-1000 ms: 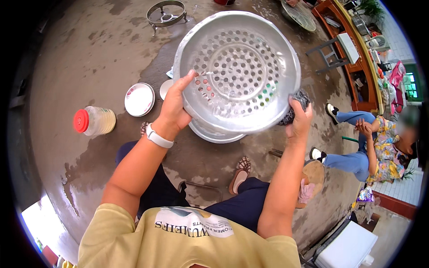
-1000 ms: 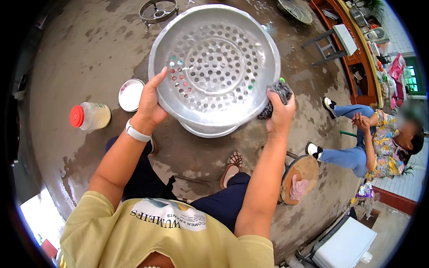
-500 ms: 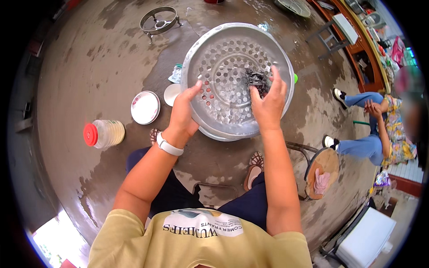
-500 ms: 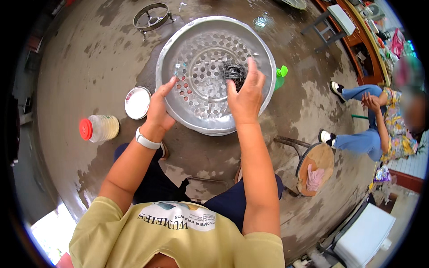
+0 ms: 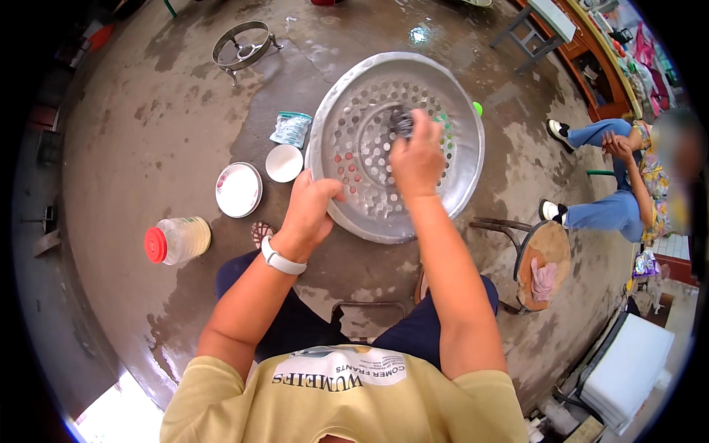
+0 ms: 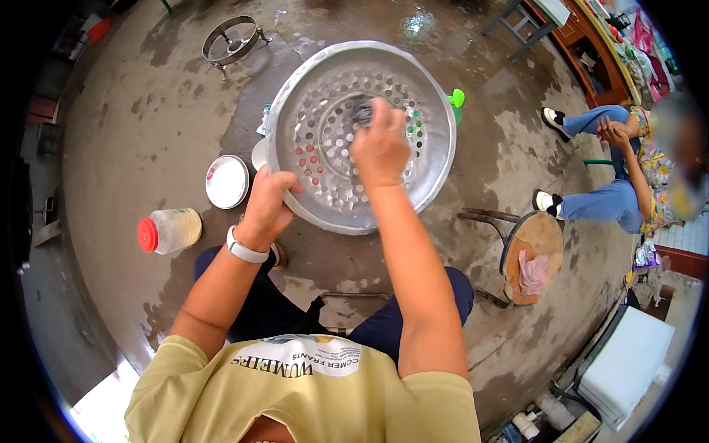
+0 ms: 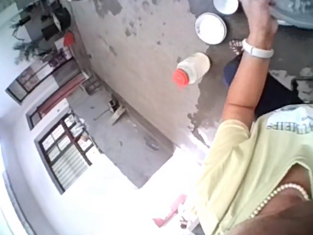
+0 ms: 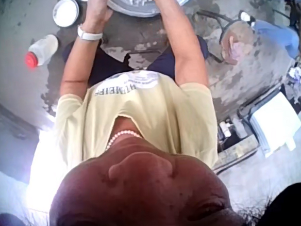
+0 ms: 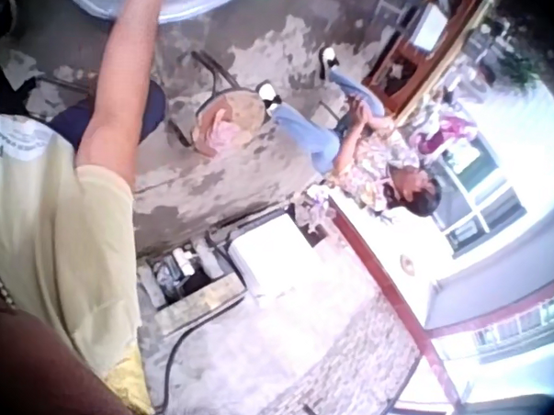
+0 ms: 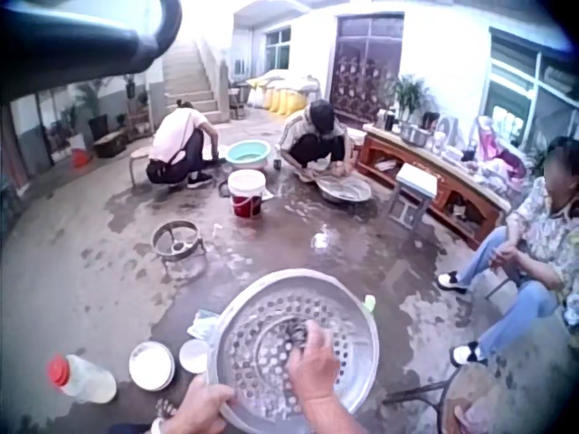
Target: The person cleans a perforated metal tray by scrubbing its interior and exterior surfaces with steel wool over a basin of soapy water.
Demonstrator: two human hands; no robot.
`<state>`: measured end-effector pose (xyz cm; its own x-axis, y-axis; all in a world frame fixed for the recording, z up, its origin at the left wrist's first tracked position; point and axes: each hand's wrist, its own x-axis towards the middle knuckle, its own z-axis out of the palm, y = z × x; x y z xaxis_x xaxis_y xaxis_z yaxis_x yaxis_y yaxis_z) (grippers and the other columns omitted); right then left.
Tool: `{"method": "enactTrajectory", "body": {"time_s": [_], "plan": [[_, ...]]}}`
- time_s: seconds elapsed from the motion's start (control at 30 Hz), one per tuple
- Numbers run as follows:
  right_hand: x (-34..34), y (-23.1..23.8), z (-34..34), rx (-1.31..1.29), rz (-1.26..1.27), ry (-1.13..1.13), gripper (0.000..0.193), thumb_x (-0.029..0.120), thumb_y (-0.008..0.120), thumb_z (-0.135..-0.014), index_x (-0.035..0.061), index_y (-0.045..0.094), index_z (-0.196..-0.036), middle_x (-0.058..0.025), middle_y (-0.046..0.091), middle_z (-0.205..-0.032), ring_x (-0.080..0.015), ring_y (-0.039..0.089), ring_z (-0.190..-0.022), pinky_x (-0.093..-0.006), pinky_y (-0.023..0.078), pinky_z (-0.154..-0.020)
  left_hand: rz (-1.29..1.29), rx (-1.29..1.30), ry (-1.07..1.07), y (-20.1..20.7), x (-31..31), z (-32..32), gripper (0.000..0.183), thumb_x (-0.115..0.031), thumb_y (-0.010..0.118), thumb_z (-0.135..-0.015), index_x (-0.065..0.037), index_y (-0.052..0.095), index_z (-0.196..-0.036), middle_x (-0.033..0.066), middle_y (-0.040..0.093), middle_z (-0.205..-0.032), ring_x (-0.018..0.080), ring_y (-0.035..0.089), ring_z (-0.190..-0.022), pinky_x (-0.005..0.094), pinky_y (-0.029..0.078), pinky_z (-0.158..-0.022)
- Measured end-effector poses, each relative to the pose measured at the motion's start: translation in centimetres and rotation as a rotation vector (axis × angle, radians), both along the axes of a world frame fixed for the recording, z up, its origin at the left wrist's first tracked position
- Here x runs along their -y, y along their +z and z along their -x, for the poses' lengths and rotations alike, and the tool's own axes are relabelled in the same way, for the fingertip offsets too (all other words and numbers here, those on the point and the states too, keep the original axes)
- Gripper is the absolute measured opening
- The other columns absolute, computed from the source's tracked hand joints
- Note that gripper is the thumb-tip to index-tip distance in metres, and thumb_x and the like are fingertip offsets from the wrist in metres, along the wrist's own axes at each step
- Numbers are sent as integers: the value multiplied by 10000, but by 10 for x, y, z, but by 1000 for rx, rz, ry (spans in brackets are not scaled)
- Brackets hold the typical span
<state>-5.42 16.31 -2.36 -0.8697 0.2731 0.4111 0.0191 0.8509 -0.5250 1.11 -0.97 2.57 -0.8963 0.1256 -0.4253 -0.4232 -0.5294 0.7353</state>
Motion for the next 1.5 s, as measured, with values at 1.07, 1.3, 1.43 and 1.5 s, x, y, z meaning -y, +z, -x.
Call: {"method": "enactTrajectory", "body": {"time_s": [1.07, 1.3, 1.43, 1.5], "plan": [[16, 17, 2, -227, 277, 278, 236, -57, 536, -659, 33, 510, -876, -161, 531, -875, -363, 533, -821, -423, 433, -725, 675, -434, -386, -26, -6, -2, 553, 20, 494, -680, 12, 406, -1227, 150, 553, -1076, 231, 528, -1024, 323, 405, -906], [34, 18, -32, -67, 291, 784, 229, -30, 519, -585, 56, 535, -797, -121, 547, -785, -339, 548, -770, -424, 447, -684, 423, -218, -373, -28, 7, 7, 543, 29, 487, -695, -9, 408, -1230, 77, 536, -1045, 159, 513, -927, 281, 424, -817], [33, 18, -24, -185, 280, 619, 248, -13, 550, -591, 67, 554, -826, -124, 583, -819, -338, 577, -776, -418, 464, -687, 341, -154, -434, -30, 7, 4, 598, 33, 490, -709, 7, 373, -1296, 85, 522, -1075, 168, 501, -979, 274, 411, -861], [18, 16, -7, -153, 382, 286, 272, 1, 590, -630, 77, 555, -889, -136, 607, -816, -359, 593, -758, -418, 475, -689, 366, -197, -444, -34, 1, -6, 616, 33, 490, -709, 12, 359, -1311, 104, 519, -1111, 186, 494, -1028, 290, 402, -896]]}}
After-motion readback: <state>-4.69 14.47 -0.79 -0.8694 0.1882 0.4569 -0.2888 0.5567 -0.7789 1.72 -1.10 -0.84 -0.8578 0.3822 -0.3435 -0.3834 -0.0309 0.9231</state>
